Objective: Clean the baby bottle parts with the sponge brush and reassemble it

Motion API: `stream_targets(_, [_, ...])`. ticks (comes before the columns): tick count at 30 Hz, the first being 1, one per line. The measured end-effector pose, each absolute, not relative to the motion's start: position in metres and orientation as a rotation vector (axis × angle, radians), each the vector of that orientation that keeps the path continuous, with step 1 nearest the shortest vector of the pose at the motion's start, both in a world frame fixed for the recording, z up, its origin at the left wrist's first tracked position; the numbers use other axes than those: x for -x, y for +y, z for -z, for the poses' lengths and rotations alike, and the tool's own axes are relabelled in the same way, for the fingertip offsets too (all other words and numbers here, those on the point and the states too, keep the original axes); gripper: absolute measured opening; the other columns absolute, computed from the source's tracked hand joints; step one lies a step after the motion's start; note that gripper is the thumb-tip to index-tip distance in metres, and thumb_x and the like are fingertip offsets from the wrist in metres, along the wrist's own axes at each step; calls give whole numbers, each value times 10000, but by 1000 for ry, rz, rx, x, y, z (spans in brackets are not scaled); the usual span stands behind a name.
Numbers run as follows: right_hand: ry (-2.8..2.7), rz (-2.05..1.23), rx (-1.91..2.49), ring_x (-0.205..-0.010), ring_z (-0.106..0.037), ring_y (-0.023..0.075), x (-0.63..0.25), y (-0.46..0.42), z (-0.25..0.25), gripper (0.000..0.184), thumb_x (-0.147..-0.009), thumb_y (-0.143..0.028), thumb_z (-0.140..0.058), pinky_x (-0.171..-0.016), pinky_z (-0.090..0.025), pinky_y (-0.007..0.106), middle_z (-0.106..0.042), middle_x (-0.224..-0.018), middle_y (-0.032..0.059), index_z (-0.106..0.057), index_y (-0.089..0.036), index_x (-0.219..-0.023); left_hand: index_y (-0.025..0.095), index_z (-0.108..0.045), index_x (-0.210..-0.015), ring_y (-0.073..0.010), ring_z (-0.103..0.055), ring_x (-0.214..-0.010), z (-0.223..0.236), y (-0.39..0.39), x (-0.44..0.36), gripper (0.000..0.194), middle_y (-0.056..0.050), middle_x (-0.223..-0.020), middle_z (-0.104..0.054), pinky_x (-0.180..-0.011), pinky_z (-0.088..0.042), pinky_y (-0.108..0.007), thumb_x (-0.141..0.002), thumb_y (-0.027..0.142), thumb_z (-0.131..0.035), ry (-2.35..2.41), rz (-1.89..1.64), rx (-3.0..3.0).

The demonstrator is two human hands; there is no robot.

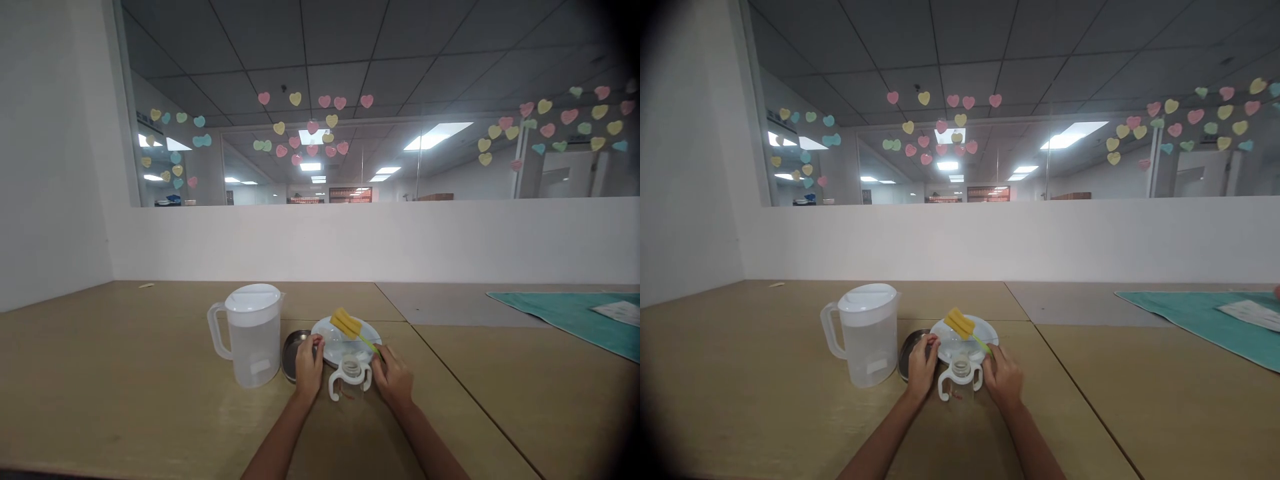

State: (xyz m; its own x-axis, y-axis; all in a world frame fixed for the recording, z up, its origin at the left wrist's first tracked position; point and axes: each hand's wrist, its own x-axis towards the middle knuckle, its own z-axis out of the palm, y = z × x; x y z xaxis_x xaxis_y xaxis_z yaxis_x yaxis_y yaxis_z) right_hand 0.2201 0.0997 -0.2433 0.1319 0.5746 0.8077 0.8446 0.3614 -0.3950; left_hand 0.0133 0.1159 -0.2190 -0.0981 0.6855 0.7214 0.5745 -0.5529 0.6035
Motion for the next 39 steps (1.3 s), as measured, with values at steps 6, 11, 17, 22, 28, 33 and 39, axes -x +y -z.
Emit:
stream_targets(6, [-1605, 236, 1328, -832, -593, 194, -221, 97, 243, 443, -876, -381, -314, -738, -430, 263, -653, -941, 100, -666, -175, -1050, 195, -604, -945, -213, -612, -898, 218, 115, -13, 274, -65, -928, -673, -837, -438, -354, -892, 378, -406, 1491, -1721, -2070])
stream_targets(11, [-1683, 276, 1254, -769, -586, 151, -222, 99, 249, 419, -896, -378, -334, -709, -422, 227, -642, -872, 74, -689, -220, -1052, 197, -604, -938, -214, -606, -890, 218, 115, -13, 270, -65, -919, -670, -836, -425, -357, -900, 363, -394, 1518, -1710, -2082])
stream_targets(17, [-1540, 543, 1310, -700, -581, 113, -225, 108, 254, 342, -890, -289, -389, -595, -382, 189, -655, -876, 50, -699, -260, -1032, 197, -605, -940, -216, -590, -902, 219, 114, -14, 284, -62, -923, -663, -840, -417, -363, -911, 355, -371, 1459, -1692, -2139])
stream_targets(22, [-1500, 719, 1095, -649, -565, 88, -228, 108, 253, 273, -863, -207, -476, -582, -376, 179, -646, -837, 30, -706, -257, -1001, 192, -604, -949, -212, -599, -909, 219, 114, -14, 302, -71, -935, -664, -827, -442, -352, -913, 369, -363, 1393, -1749, -2092])
stream_targets(28, [-1414, 837, 1103, -599, -539, 83, -228, 104, 246, 258, -823, -147, -507, -564, -354, 189, -645, -772, 11, -727, -260, -896, 188, -588, -974, -196, -607, -921, 214, 113, -15, 278, -75, -969, -660, -832, -462, -330, -911, 370, -388, 1297, -1838, -2006])
stream_targets(33, [-1428, 842, 1156, -647, -561, 92, -226, 105, 245, 293, -837, -148, -483, -595, -353, 197, -649, -790, 12, -720, -281, -946, 189, -557, -982, -183, -625, -874, 210, 116, -8, 264, -61, -926, -666, -802, -469, -314, -910, 384, -393, 1308, -1975, -1856])
stream_targets(39, [-1386, 650, 1479, -664, -556, 126, -226, 108, 248, 307, -866, -194, -436, -570, -319, 237, -643, -877, 40, -677, -235, -1051, 185, -538, -1003, -182, -622, -822, 204, 125, 10, 290, -66, -904, -642, -779, -481, -328, -890, 418, -407, 1398, -2070, -1754])
